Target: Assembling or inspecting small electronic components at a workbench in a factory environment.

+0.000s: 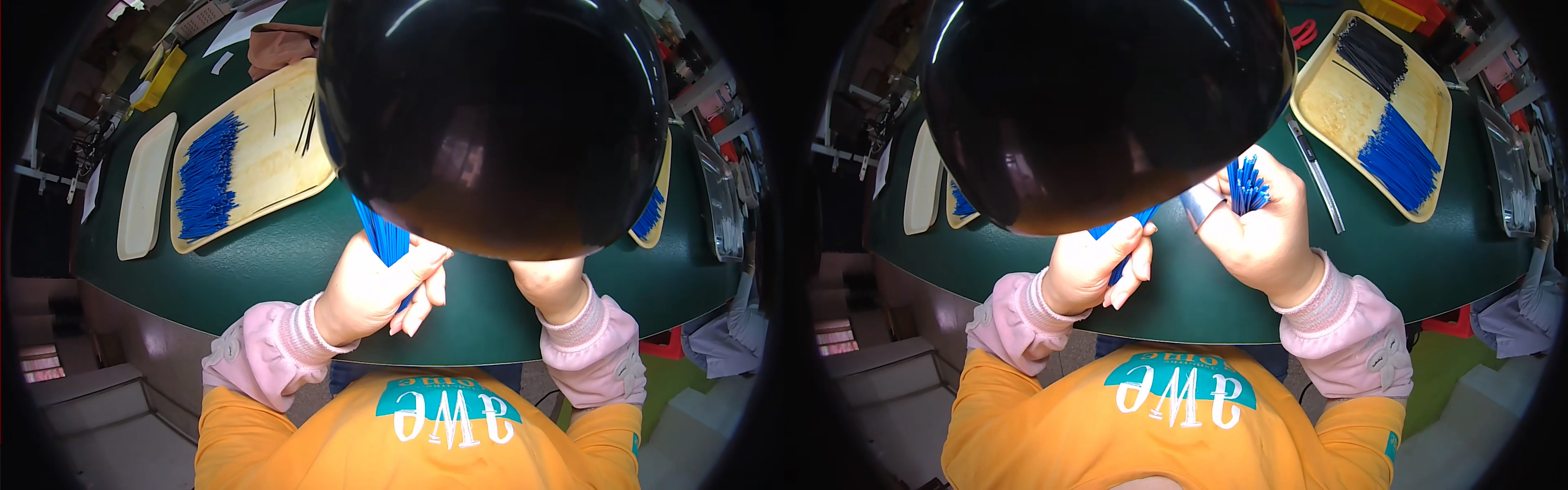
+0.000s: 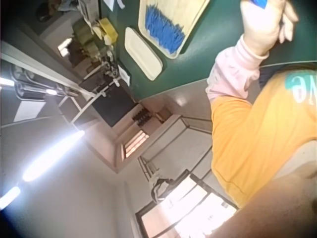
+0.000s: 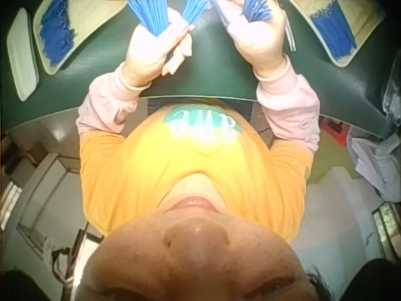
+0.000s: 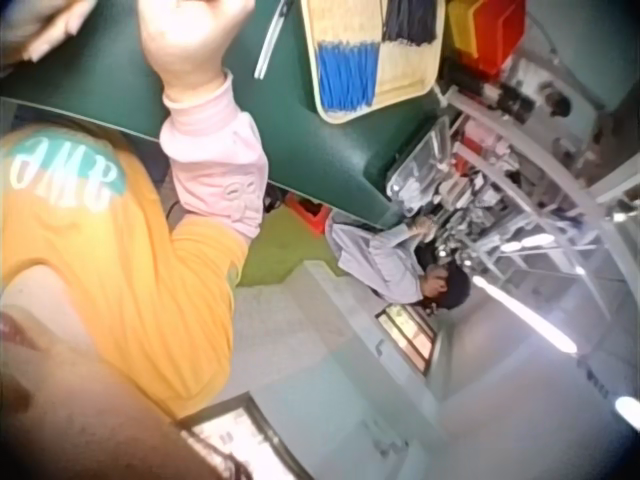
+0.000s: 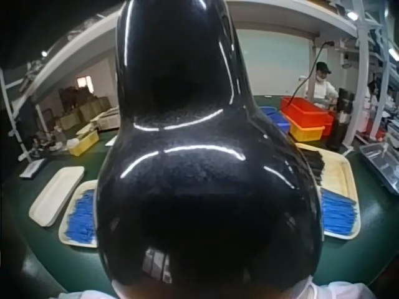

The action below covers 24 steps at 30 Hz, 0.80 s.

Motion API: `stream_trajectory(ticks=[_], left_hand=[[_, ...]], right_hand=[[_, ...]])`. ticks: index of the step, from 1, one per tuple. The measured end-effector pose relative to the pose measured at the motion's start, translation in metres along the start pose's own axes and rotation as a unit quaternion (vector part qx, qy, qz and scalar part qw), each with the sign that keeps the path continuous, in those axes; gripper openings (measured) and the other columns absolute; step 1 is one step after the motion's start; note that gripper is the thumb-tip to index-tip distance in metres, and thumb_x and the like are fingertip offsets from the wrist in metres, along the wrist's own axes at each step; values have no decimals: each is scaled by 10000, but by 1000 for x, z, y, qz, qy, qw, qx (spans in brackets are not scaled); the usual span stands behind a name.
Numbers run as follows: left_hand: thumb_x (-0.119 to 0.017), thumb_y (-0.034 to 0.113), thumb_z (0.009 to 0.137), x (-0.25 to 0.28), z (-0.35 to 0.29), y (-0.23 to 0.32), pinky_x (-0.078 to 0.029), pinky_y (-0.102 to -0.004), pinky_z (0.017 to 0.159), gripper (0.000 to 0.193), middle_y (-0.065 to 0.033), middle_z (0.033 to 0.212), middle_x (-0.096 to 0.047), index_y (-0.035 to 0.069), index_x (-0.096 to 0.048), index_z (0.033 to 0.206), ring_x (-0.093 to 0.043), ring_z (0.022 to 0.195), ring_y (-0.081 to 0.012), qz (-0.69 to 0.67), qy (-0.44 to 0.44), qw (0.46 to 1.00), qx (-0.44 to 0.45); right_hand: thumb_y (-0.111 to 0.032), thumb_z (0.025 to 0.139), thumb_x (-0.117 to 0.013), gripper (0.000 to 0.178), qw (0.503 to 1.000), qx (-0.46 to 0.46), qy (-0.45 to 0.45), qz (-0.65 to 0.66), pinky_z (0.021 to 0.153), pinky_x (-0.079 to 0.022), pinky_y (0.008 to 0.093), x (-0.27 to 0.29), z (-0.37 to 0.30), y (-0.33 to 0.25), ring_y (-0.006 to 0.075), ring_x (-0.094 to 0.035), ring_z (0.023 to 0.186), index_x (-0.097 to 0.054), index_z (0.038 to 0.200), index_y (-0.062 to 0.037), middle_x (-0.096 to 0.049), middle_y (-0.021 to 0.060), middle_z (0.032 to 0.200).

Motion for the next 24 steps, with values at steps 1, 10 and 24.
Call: stream_trajectory(ticks=[1,10,24], left_hand=[[-435,116,836,0,0,0,-306,-160,284,160,-66,517,-513,-6,-497,753,-440,314,-88,4,1,1000,0],[-437,125,835,2,0,-2,-289,-172,271,145,-74,539,-521,-2,-502,807,-421,303,-92,-105,6,994,34],[-453,125,829,3,2,-3,-295,-165,279,132,-68,547,-521,1,-493,805,-424,317,-79,-26,34,999,20]], right_hand=[[6,722,-498,56,1000,-5,-7,3,484,-382,178,0,0,1,50,-477,533,-454,687,3,-505,31,586],[-31,777,-449,63,986,-114,-21,120,479,-379,177,-16,-9,42,60,-468,526,-484,778,21,-511,39,600],[0,701,-520,59,993,-55,22,99,531,-396,181,-1,1,13,44,-490,585,-498,753,18,-527,17,641]])
Point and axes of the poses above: each hand's wrist, its own z-axis towards the middle knuckle, its own x-axis out of the back of the hand, y = z × x, the point moved 7 cm from there along z, towards the middle knuckle
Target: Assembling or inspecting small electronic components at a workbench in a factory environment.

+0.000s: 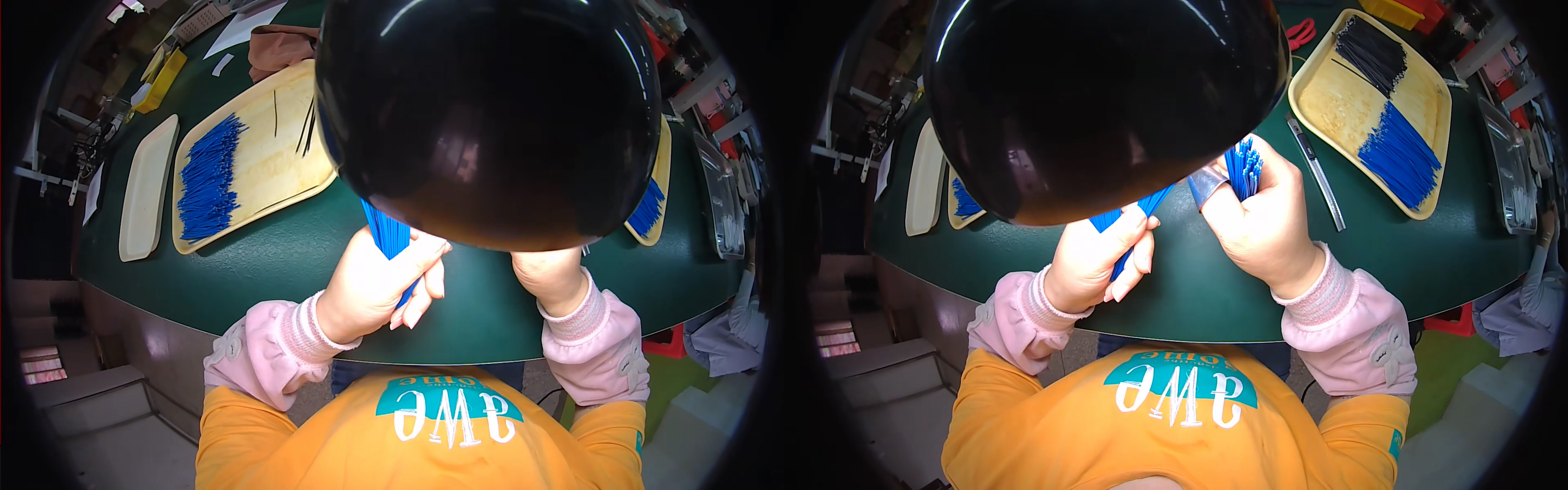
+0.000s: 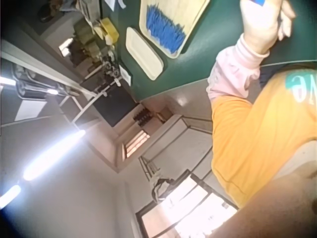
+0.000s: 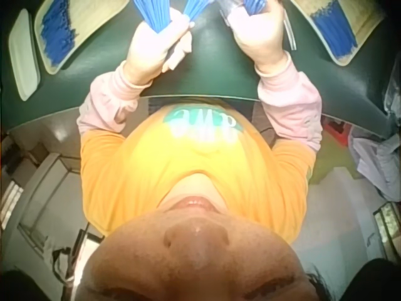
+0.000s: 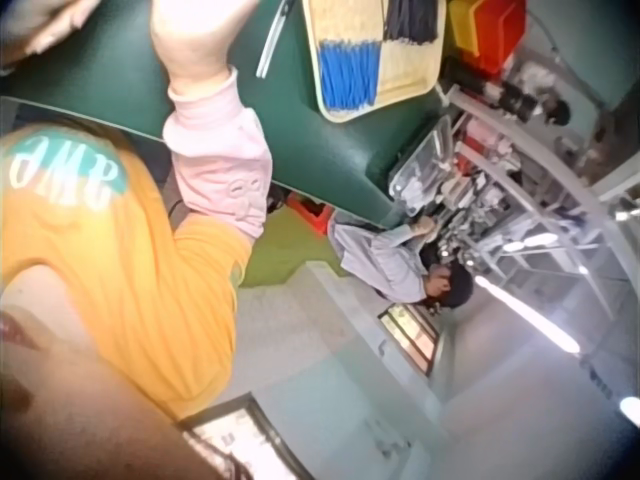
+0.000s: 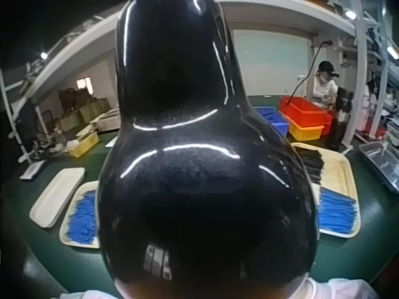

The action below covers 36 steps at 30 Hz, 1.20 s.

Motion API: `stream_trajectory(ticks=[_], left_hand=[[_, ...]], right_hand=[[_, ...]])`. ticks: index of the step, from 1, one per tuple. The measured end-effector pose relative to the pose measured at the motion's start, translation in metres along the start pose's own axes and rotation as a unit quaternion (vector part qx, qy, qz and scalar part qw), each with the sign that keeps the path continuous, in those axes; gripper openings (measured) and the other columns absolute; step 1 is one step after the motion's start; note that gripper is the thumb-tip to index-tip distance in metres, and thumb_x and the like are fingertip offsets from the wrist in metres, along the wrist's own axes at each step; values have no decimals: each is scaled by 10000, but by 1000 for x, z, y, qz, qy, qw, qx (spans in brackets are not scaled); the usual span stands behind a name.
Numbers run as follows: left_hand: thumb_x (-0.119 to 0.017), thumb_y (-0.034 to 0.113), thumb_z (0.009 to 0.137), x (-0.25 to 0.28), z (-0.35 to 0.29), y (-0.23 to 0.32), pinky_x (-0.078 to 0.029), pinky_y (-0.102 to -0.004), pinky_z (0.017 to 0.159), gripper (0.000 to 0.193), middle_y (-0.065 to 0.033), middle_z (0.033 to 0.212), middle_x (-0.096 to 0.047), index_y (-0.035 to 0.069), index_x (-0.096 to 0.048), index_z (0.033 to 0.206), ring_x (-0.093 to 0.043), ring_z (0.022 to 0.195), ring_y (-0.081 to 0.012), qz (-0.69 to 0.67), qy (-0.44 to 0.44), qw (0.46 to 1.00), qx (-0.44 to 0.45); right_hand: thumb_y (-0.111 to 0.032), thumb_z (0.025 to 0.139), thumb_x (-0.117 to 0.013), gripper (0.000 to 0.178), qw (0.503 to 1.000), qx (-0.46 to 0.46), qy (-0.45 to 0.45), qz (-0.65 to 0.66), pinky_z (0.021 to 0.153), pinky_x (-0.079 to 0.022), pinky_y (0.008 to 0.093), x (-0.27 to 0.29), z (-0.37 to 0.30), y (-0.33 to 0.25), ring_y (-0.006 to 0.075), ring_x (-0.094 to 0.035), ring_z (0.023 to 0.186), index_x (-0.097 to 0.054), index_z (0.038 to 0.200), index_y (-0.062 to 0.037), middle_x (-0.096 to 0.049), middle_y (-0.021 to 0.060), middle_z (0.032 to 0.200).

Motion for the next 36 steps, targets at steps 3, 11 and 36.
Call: stream_trajectory(ticks=[3,11,36], left_hand=[[-451,123,830,0,0,1,-296,-163,280,130,-66,546,-518,2,-487,802,-427,320,-80,7,2,1000,-2],[-448,117,830,0,1,0,-301,-164,280,124,-68,546,-518,1,-484,808,-430,321,-83,5,0,1000,-4],[-401,180,859,-17,-3,-12,-305,-149,387,203,-64,579,-521,2,-497,876,-409,415,-45,-5,-161,985,56]], right_hand=[[2,700,-527,61,1000,-15,-9,-11,519,-399,181,1,-3,3,48,-493,574,-497,750,21,-526,18,626],[47,693,-506,47,999,-32,-11,7,519,-409,177,-2,-2,3,43,-509,573,-496,702,2,-529,24,607],[-112,813,-417,146,866,-281,-70,407,514,-419,208,-24,-22,48,107,-496,561,-487,814,17,-516,63,681]])
Point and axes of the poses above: each hand's wrist, its own z-axis towards the middle knuckle, its own x-axis out of the back of the hand, y = z × x, the point moved 7 cm from there along z, towards the middle knuckle
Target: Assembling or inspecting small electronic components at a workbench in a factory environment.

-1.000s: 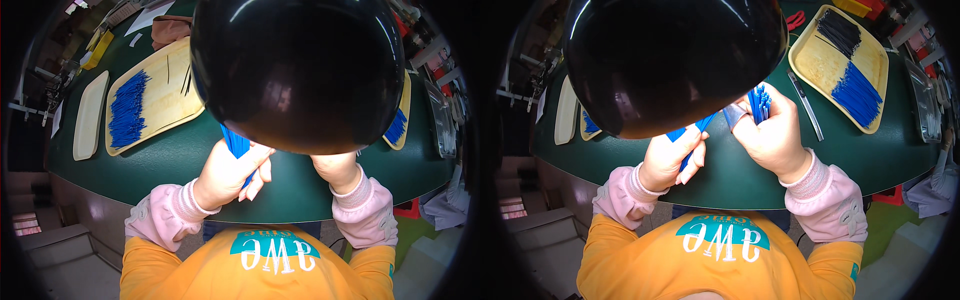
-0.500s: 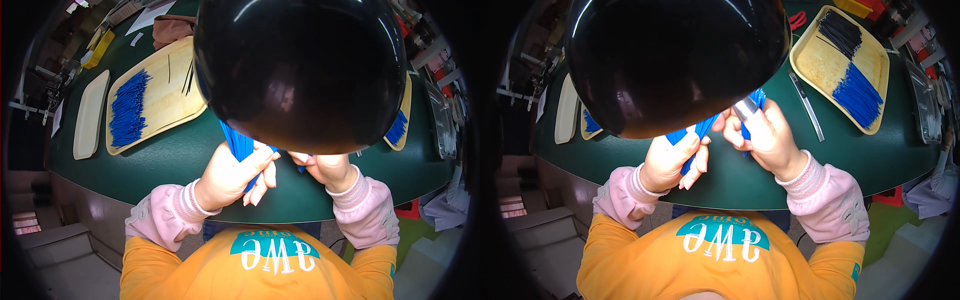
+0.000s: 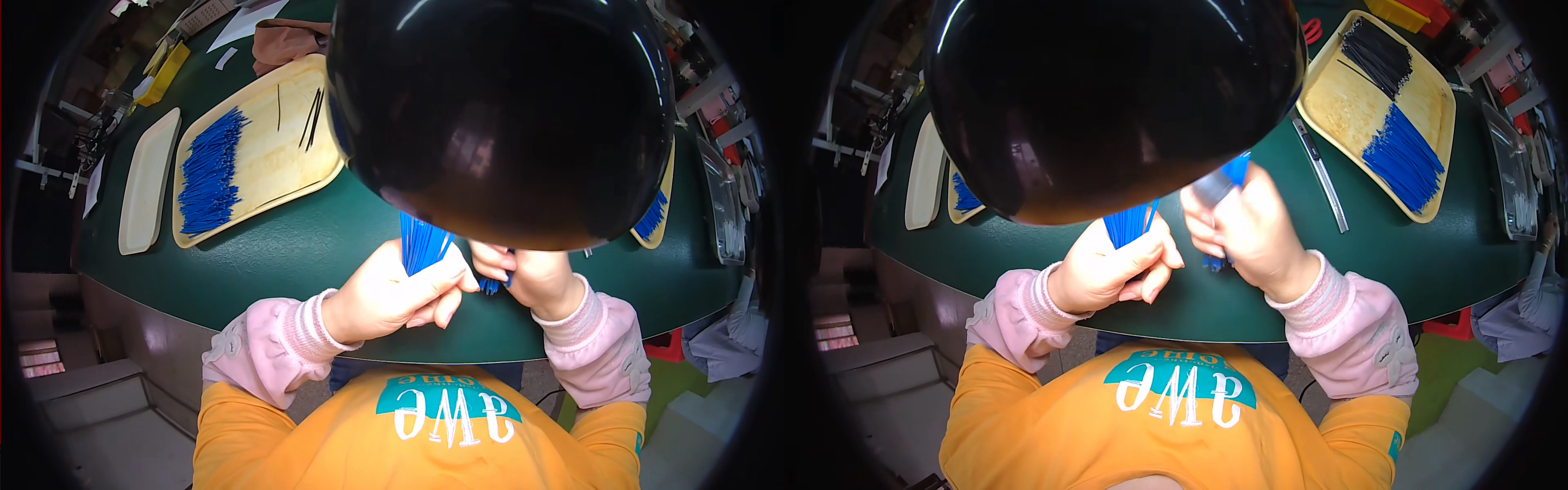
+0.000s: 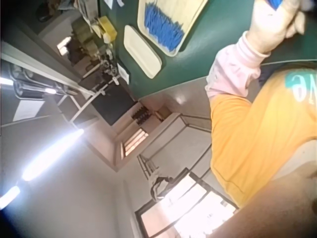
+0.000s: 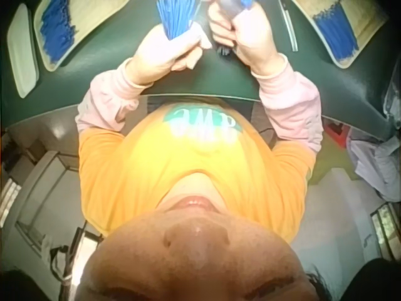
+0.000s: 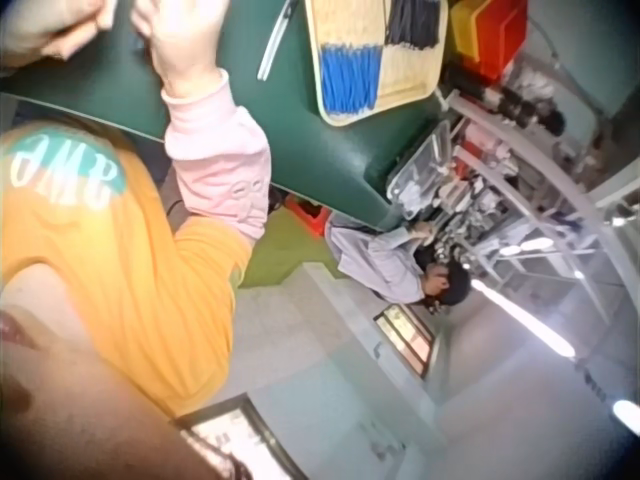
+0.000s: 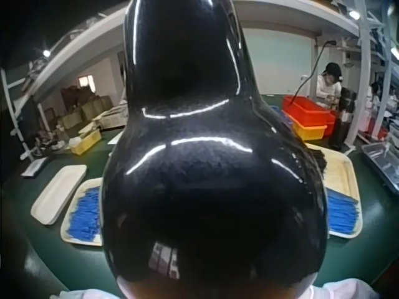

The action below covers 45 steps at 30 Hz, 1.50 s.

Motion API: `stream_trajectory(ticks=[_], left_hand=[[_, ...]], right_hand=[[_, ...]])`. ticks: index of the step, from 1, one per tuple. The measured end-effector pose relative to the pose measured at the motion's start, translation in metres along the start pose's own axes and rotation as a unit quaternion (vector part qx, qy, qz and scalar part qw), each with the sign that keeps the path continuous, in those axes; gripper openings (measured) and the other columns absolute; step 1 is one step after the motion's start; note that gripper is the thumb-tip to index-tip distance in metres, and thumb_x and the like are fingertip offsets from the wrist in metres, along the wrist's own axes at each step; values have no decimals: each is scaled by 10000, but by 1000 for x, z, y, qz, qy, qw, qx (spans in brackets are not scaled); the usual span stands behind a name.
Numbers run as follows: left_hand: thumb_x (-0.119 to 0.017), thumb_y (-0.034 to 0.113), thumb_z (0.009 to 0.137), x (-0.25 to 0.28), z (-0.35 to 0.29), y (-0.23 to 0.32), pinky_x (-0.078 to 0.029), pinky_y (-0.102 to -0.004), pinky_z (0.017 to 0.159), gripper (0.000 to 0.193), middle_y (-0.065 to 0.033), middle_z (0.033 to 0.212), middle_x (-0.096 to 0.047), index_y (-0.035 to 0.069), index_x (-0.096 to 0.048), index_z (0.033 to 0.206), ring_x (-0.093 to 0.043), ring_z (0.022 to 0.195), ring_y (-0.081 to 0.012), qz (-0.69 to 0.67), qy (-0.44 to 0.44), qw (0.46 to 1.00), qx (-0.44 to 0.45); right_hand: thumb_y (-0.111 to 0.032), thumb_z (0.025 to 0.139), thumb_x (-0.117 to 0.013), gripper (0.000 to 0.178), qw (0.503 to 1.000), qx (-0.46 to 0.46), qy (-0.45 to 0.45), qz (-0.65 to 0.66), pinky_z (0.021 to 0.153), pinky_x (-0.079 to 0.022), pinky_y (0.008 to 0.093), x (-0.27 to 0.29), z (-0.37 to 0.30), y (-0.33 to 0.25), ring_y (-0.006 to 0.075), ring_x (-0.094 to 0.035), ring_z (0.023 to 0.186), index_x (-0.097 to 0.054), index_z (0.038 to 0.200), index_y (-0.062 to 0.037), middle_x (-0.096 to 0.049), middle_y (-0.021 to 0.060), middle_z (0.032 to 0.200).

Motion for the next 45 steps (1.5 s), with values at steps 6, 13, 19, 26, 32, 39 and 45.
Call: stream_trajectory(ticks=[6,13,19,26,32,39,45], left_hand=[[-503,137,810,11,-2,1,-274,-151,369,142,-4,551,-479,15,-515,739,-366,408,-21,-39,137,990,-18],[-458,160,836,11,-2,5,-268,-161,340,230,-2,488,-452,32,-496,649,-349,339,-39,-50,120,992,5],[-440,154,844,14,-2,6,-259,-166,328,245,-8,485,-453,31,-486,637,-343,328,-46,-48,126,990,-36],[-445,171,845,9,-2,2,-266,-155,314,173,-35,514,-474,17,-474,771,-353,326,-44,-138,67,988,3],[-465,183,837,4,-1,1,-277,-150,320,176,-41,521,-469,13,-472,791,-353,324,-44,-157,43,987,7],[-471,137,828,12,-4,13,-274,-153,323,145,-48,537,-497,13,-472,753,-363,316,-53,-21,119,991,-54],[-461,154,832,11,-6,13,-278,-164,289,173,-92,565,-529,-15,-475,795,-404,315,-75,-30,109,992,-57]], right_hand=[[-42,713,-591,165,956,84,-15,-281,594,-439,193,-27,-1,-21,67,-535,670,-533,855,21,-573,45,757],[-43,696,-606,141,843,283,1,-457,552,-414,192,-22,-5,-31,66,-513,633,-528,792,25,-557,42,701],[-33,707,-552,138,903,194,69,-376,430,-339,194,-18,-8,-29,103,-440,442,-477,591,-18,-472,45,522],[-175,815,-481,182,981,78,-65,-167,465,-358,165,-12,-4,-17,73,-468,510,-498,723,-19,-509,39,596],[-29,699,-622,154,973,73,-25,-218,602,-431,193,-30,0,-21,70,-521,628,-552,830,8,-563,21,735],[-51,807,-414,179,936,213,48,-276,408,-312,179,-8,-8,-33,33,-411,451,-514,668,5,-517,41,561],[-32,803,-421,117,927,174,34,-332,425,-328,170,5,5,-14,33,-416,477,-506,740,16,-526,37,617]])
Point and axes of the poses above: each hand's wrist, its own z-axis towards the middle knuckle, its own x-axis out of the back of the hand, y = z × x, the point moved 7 cm from there along z, towards the middle knuckle
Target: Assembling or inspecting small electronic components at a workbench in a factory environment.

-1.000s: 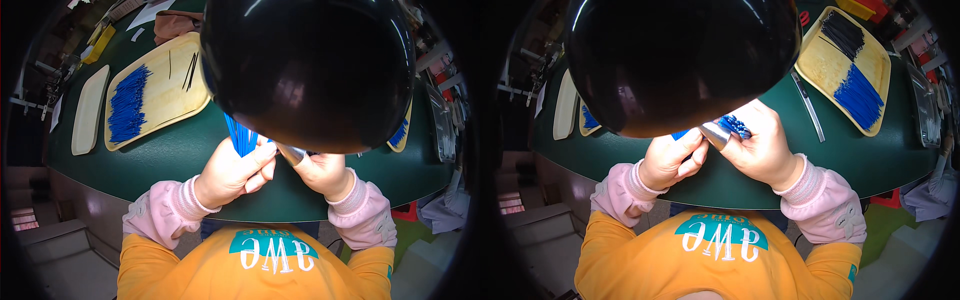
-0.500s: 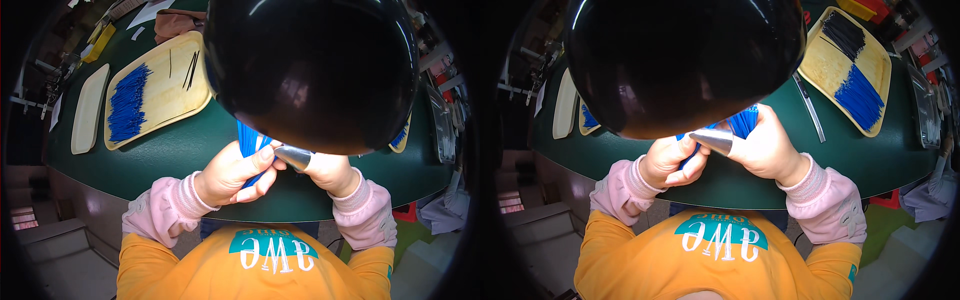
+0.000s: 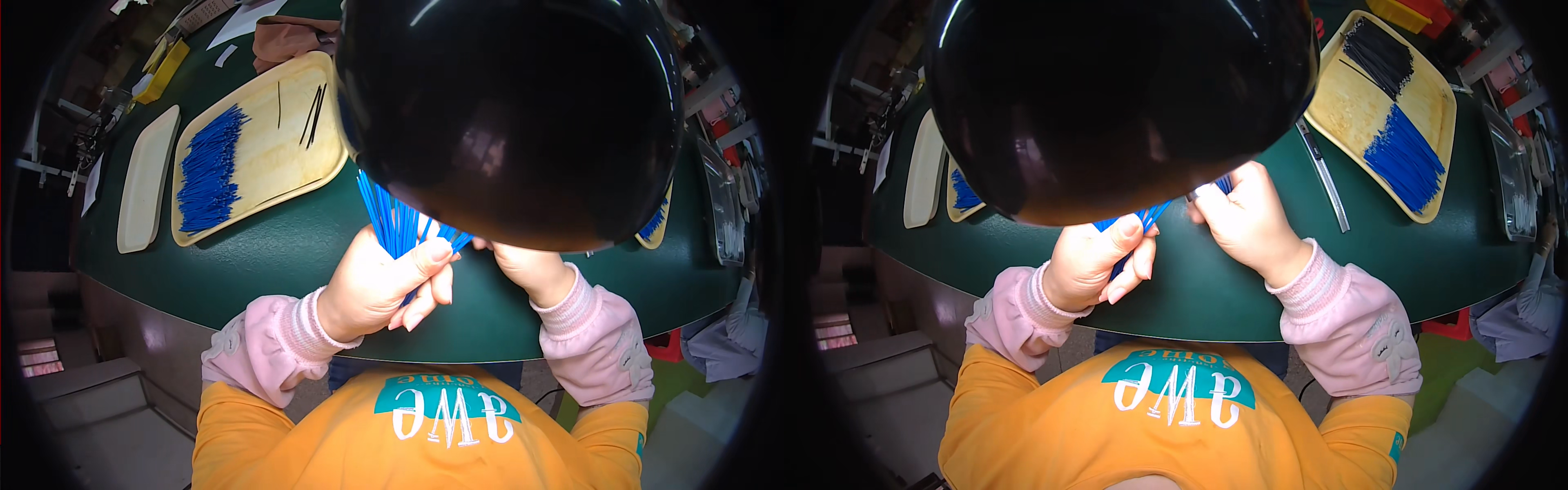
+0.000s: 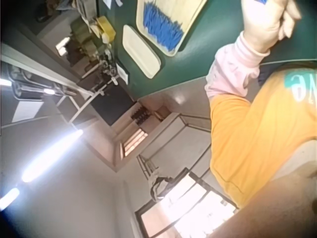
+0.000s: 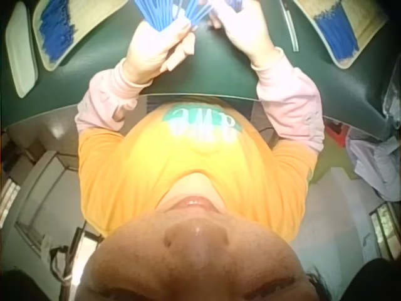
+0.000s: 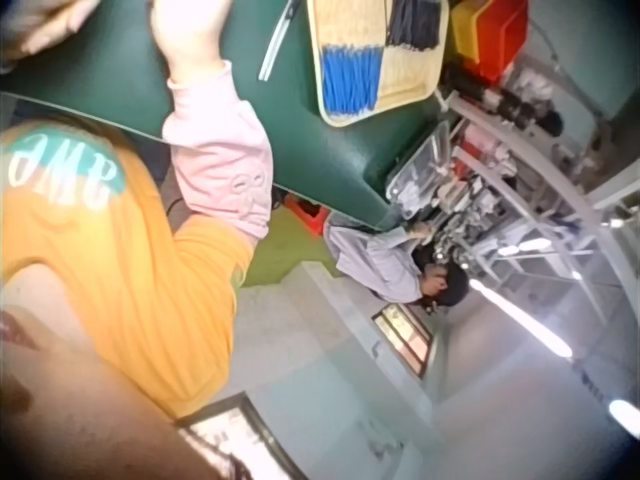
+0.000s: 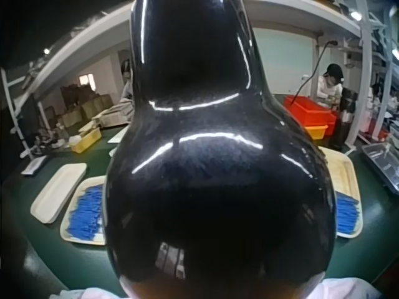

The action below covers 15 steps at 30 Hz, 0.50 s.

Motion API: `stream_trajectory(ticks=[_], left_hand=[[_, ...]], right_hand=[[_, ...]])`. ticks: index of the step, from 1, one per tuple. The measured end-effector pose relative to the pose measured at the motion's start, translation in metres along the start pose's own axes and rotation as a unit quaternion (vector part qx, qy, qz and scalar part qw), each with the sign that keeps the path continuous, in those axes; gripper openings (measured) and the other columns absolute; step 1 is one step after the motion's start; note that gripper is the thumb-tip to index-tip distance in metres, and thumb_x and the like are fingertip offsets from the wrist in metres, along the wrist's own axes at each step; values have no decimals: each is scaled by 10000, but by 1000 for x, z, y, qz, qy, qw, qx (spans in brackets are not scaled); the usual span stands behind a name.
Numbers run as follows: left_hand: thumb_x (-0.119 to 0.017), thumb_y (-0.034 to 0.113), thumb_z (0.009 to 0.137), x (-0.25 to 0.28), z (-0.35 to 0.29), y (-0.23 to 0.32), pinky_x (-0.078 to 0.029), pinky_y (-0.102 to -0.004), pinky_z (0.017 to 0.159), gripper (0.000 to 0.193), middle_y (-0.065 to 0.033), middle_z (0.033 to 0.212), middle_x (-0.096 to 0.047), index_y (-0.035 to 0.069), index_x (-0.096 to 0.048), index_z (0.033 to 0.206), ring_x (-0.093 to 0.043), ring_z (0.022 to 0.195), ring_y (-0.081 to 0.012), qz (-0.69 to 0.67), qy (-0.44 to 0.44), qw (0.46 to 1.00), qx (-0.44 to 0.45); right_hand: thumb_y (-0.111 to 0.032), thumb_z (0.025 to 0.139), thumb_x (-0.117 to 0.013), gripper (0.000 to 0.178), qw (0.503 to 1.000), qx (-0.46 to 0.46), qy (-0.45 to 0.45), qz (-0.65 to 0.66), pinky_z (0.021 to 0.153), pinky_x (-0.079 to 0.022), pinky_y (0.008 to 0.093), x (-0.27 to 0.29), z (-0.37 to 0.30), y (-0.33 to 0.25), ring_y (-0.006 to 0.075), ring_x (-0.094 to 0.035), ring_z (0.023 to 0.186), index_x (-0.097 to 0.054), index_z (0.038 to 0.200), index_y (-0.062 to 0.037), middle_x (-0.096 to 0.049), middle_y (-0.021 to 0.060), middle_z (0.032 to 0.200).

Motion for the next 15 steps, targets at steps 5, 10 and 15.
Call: stream_trajectory(ticks=[5,10,15], left_hand=[[-463,160,831,0,0,-1,-281,-164,282,187,-89,557,-527,-22,-473,789,-409,309,-77,1,3,1000,0],[-473,145,823,2,2,-5,-280,-166,289,177,-75,527,-519,-6,-486,731,-400,299,-74,14,-3,1000,10],[-471,133,819,4,3,-4,-278,-164,301,175,-65,513,-514,6,-496,701,-385,291,-70,17,36,999,33]], right_hand=[[-84,789,-506,104,957,-134,-75,247,459,-349,161,-6,-6,10,46,-444,527,-487,841,4,-501,36,607],[-100,767,-537,126,992,-36,-52,107,426,-340,178,-12,-1,-19,59,-439,466,-494,830,0,-502,42,601],[2,745,-434,82,998,40,-36,22,430,-354,188,0,-1,-33,75,-476,481,-507,712,15,-500,34,546]])
Point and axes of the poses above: each hand's wrist, its own z-axis towards the middle knuckle, its own x-axis out of the back of the hand, y = z × x, the point moved 7 cm from there along z, towards the middle knuckle
